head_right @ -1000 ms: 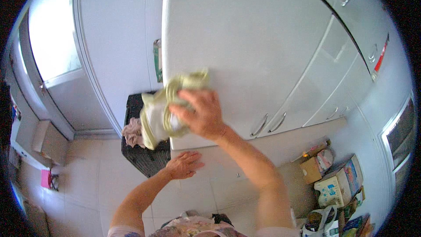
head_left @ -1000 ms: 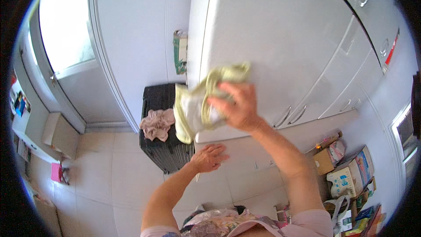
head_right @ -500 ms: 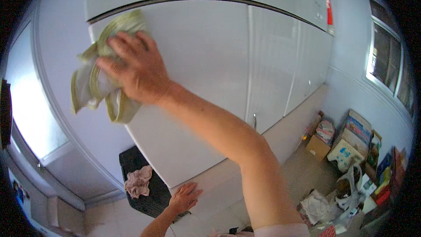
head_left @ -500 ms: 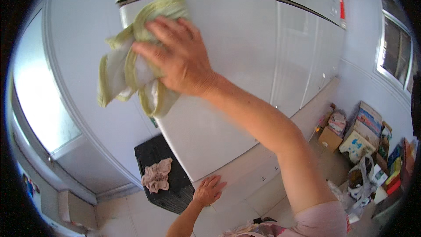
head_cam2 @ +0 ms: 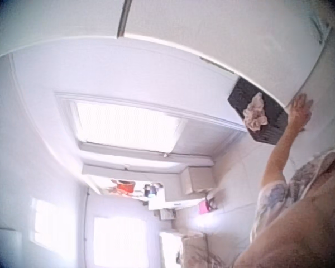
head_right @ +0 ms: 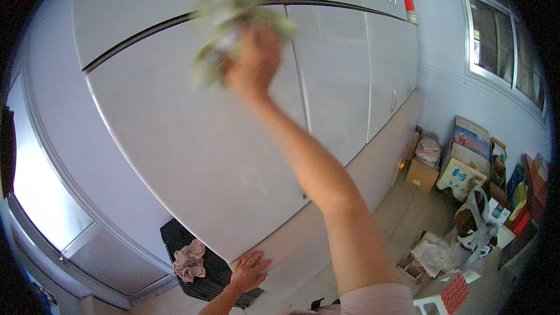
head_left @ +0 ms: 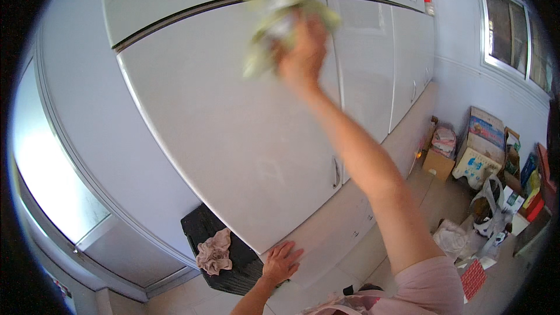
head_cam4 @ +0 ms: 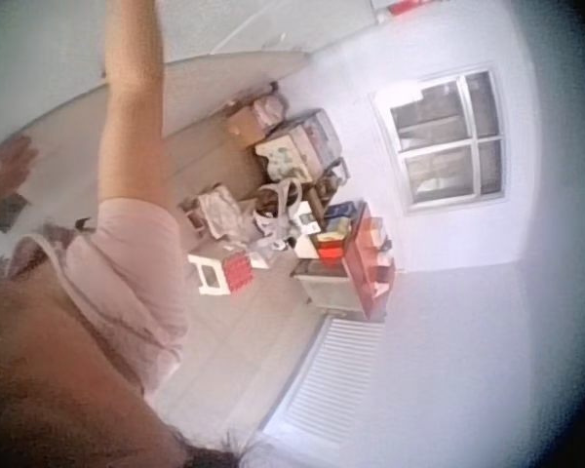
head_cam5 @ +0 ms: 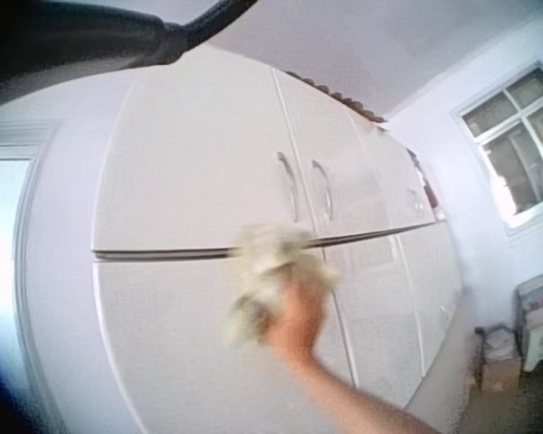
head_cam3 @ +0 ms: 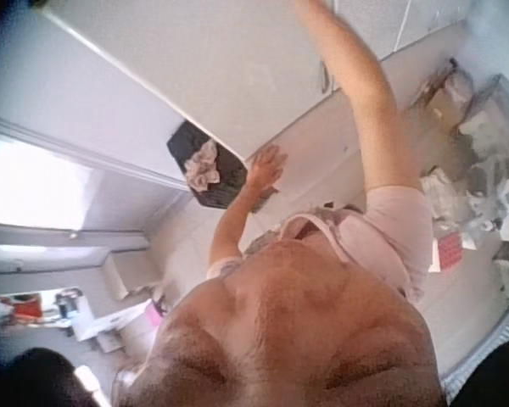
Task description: The person wipes the exterior surfaces of white kitchen cabinets and drawers using a light green cloth. They systematically clean the upper cabinet doors, lower cabinet doors, and drawer fronts, moving around the room to reach different sections.
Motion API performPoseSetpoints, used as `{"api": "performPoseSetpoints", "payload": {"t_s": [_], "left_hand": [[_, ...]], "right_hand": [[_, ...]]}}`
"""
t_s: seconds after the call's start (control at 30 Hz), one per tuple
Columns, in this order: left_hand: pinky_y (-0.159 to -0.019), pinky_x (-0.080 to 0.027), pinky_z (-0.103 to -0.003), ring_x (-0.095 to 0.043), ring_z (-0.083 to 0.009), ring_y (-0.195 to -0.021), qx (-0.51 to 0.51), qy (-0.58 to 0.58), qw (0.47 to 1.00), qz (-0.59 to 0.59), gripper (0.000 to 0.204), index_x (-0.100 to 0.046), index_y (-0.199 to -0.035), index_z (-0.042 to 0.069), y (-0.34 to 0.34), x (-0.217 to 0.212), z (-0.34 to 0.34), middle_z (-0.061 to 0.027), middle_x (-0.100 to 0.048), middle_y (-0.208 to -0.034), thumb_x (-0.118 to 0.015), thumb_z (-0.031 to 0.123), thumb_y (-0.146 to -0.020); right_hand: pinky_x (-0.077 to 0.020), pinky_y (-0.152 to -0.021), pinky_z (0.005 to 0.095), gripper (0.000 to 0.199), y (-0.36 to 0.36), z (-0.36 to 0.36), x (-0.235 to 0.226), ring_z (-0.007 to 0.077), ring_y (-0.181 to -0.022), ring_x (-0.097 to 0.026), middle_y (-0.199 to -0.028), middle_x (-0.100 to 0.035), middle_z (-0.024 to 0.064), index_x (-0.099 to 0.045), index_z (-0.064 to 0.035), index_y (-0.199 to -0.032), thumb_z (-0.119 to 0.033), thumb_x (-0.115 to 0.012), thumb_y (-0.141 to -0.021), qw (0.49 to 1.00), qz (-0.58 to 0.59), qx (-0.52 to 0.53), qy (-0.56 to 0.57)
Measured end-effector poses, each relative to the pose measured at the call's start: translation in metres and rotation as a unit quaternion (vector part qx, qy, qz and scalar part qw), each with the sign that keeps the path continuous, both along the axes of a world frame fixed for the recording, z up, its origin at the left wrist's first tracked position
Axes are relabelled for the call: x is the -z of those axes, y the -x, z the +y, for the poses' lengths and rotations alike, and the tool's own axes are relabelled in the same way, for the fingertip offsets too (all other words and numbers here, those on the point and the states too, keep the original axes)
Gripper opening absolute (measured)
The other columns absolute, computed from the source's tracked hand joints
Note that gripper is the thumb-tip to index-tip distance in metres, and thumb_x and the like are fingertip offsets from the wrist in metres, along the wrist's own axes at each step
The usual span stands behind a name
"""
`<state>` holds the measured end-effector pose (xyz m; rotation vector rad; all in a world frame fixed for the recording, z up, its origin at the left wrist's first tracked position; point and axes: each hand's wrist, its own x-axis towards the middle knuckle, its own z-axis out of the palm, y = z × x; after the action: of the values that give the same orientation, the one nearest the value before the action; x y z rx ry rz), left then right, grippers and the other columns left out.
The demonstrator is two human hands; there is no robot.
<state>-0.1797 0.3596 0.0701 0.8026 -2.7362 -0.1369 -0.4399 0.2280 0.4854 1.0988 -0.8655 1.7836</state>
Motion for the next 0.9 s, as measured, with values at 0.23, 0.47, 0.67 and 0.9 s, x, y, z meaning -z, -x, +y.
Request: {"api": "performPoseSetpoints", "payload": {"t_s": [0.23, 0.47, 0.67, 0.9], "left_hand": [[-0.103, -0.033, -0.048, -0.034, -0.027, -0.131, -0.001, 0.011, 1.0, 0.012, 0.054, -0.047, -0.132, 0.03, -0.002, 0.005, 0.002, -0.0051, -0.036, -0.142, -0.065, 0.029, -0.081], [-0.105, -0.031, -0.048, -0.032, -0.0278, -0.132, -0.007, -0.002, 1.0, -0.023, 0.052, -0.048, -0.131, 0.031, 0.005, 0.002, -0.001, -0.0055, -0.034, -0.143, -0.064, 0.029, -0.082], [-0.105, -0.03, -0.048, -0.032, -0.0282, -0.132, -0.02, -0.005, 0.998, -0.052, 0.053, -0.048, -0.131, 0.03, -0.001, 0.005, 0.0, -0.006, -0.034, -0.143, -0.065, 0.029, -0.08], [-0.105, -0.031, -0.045, -0.034, -0.0265, -0.13, -0.026, 0.001, 0.999, -0.039, 0.05, -0.053, -0.126, 0.029, 0.004, -0.003, -0.001, -0.0048, -0.038, -0.14, -0.066, 0.029, -0.078]], "right_hand": [[-0.0373, -0.093, 0.0515, 0.023, -0.069, 0.052, 0.088, 0.03, -0.115, -0.049, -0.12, -0.053, 0.0083, -0.068, -0.0267, -0.094, -0.018, -0.064, -0.072, 0.933, 0.342, -0.112, -0.02], [-0.04, -0.09, 0.0468, 0.066, 0.108, -0.008, 0.12, 0.0372, -0.112, -0.049, -0.122, -0.054, 0.0178, -0.048, -0.0099, -0.13, -0.012, -0.073, -0.069, 0.99, -0.064, -0.014, -0.122], [-0.0353, -0.096, 0.0478, 0.054, 0.016, 0.009, 0.189, 0.0385, -0.118, -0.045, -0.125, -0.05, 0.0187, -0.051, -0.0089, -0.123, -0.022, -0.072, -0.074, 0.988, -0.058, -0.036, -0.137], [-0.0292, -0.1, 0.0551, 0.035, -0.017, 0.056, 0.285, 0.03, -0.123, -0.041, -0.13, -0.047, 0.0083, -0.069, -0.0244, -0.091, -0.022, -0.078, -0.058, 0.943, 0.211, -0.095, -0.239]]}}
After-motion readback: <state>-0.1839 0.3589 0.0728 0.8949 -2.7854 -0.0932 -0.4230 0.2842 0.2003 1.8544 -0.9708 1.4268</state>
